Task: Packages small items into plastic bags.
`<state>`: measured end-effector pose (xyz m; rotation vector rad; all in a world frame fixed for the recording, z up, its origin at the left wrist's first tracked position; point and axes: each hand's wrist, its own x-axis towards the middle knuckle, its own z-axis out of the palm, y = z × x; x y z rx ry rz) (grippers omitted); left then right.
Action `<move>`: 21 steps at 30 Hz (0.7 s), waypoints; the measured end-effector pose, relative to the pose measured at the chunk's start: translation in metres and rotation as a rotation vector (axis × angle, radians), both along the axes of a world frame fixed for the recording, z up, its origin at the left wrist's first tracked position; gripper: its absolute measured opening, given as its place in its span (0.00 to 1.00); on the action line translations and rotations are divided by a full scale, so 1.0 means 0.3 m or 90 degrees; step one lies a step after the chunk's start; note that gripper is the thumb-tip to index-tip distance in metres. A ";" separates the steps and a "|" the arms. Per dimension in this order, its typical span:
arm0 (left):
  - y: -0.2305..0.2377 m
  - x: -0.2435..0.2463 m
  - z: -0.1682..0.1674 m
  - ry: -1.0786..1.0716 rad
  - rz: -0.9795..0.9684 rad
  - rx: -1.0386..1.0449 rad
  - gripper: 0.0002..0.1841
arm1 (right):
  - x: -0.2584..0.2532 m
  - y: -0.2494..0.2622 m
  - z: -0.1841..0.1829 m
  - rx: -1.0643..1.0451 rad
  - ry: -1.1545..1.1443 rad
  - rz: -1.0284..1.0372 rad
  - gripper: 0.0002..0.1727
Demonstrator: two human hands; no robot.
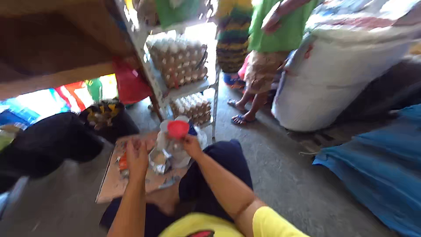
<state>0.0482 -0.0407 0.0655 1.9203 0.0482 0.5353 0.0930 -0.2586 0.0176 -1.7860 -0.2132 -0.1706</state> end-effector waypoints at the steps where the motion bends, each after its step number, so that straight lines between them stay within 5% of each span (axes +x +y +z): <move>1: 0.045 -0.008 -0.026 0.004 0.052 -0.029 0.30 | 0.002 -0.001 -0.010 -0.005 0.002 -0.006 0.13; 5: 0.276 -0.065 -0.195 0.155 0.255 -0.038 0.21 | 0.019 0.010 -0.078 -0.012 -0.052 -0.014 0.14; 9: 0.416 -0.126 -0.376 0.394 0.289 0.060 0.19 | 0.033 0.033 -0.097 0.041 -0.079 0.015 0.13; 14: 0.338 -0.113 -0.487 0.642 0.195 0.242 0.26 | 0.041 0.061 -0.114 0.126 -0.111 0.052 0.11; 21: 0.305 -0.053 -0.543 0.756 0.259 0.327 0.26 | 0.052 0.020 -0.126 0.153 -0.133 0.043 0.11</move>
